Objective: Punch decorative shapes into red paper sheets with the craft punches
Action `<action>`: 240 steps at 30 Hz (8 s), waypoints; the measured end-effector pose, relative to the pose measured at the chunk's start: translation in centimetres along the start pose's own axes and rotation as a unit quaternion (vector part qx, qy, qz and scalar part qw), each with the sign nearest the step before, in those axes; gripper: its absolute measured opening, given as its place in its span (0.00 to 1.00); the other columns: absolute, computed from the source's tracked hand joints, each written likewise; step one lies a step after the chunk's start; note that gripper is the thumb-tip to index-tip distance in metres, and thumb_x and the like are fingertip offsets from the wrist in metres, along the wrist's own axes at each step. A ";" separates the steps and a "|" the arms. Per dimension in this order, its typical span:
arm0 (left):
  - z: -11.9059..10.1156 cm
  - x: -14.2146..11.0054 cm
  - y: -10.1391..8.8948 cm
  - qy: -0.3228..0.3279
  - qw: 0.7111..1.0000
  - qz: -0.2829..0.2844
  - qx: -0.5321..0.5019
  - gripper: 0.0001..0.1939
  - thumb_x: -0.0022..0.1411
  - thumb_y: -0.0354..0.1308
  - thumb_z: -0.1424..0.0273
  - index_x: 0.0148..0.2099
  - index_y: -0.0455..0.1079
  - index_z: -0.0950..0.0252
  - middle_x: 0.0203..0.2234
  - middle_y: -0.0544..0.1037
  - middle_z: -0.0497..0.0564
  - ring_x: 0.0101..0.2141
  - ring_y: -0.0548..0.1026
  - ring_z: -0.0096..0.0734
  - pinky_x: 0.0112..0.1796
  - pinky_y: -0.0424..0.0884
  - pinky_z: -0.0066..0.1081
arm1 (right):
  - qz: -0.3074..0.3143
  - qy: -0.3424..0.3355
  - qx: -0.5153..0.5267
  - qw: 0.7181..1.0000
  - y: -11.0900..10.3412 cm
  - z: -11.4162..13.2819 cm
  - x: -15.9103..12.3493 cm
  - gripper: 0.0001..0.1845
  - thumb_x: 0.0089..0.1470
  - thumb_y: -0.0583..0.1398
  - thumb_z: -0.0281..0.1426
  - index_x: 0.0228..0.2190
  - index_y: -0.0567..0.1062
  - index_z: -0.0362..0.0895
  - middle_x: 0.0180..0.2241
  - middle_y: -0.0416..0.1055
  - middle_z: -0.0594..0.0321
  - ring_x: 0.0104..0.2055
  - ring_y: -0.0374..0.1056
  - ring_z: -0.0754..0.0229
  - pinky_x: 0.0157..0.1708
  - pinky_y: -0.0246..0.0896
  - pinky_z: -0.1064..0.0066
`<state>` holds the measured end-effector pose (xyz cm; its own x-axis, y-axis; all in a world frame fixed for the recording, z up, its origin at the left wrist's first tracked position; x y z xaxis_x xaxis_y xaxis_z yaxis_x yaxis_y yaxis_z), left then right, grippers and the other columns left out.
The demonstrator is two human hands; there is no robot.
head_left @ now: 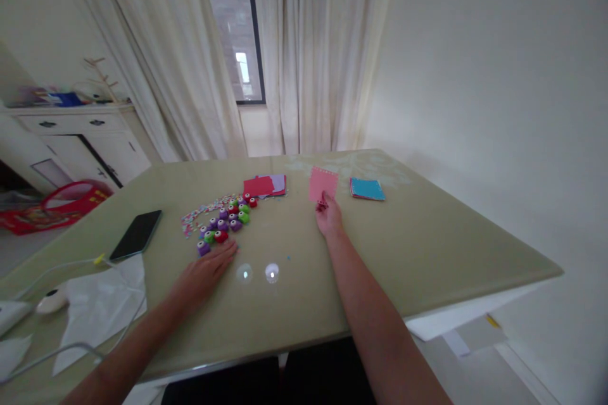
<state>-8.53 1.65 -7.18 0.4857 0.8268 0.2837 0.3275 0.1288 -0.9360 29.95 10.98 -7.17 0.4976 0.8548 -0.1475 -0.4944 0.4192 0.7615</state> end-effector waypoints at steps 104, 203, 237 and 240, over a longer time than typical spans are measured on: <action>-1.5 3.0 -3.2 0.011 1.000 -0.019 -0.009 0.21 0.75 0.50 0.59 0.53 0.82 0.59 0.54 0.84 0.58 0.56 0.79 0.46 0.61 0.70 0.45 | -0.002 -0.024 -0.065 0.998 0.7 -0.8 -0.6 0.11 0.46 0.71 0.28 0.28 0.74 0.47 0.25 0.72 0.71 0.27 0.64 0.65 0.26 0.58 0.74; 8.6 1.9 -5.3 -0.137 0.988 0.018 0.073 0.23 0.65 0.48 0.44 0.44 0.65 0.59 0.46 0.76 0.60 0.49 0.74 0.56 0.52 0.67 0.53 | 0.005 -0.051 -0.111 0.992 0.3 -0.8 -0.8 0.11 0.45 0.71 0.34 0.30 0.74 0.48 0.27 0.73 0.69 0.29 0.67 0.63 0.27 0.62 0.73; 7.5 4.1 -7.4 -0.325 0.935 -0.106 0.093 0.23 0.72 0.39 0.61 0.54 0.67 0.70 0.54 0.72 0.75 0.57 0.69 0.70 0.54 0.66 0.59 | -0.147 -0.215 -0.353 0.899 0.5 2.5 -0.6 0.10 0.60 0.64 0.39 0.32 0.78 0.45 0.30 0.75 0.63 0.36 0.69 0.58 0.34 0.65 0.71; 8.5 3.9 -7.1 -0.327 0.934 -0.108 0.094 0.23 0.71 0.39 0.58 0.53 0.66 0.68 0.51 0.74 0.72 0.56 0.71 0.67 0.54 0.68 0.55 | -0.253 -0.215 -0.407 0.851 -0.8 6.8 2.1 0.13 0.68 0.60 0.38 0.45 0.79 0.43 0.45 0.78 0.54 0.46 0.74 0.53 0.44 0.73 0.64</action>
<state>-15.87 8.57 -1.17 -0.1949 0.9200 0.3400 0.1834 0.3747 -0.9088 36.24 10.33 -3.80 0.9215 0.3849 0.0523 -0.3827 0.9227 -0.0465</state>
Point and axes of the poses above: each hand's wrist, its own x-axis towards the middle knuckle, its own y-axis out of the palm, z = x × y, the point moved 5 cm from there along x, towards the middle knuckle
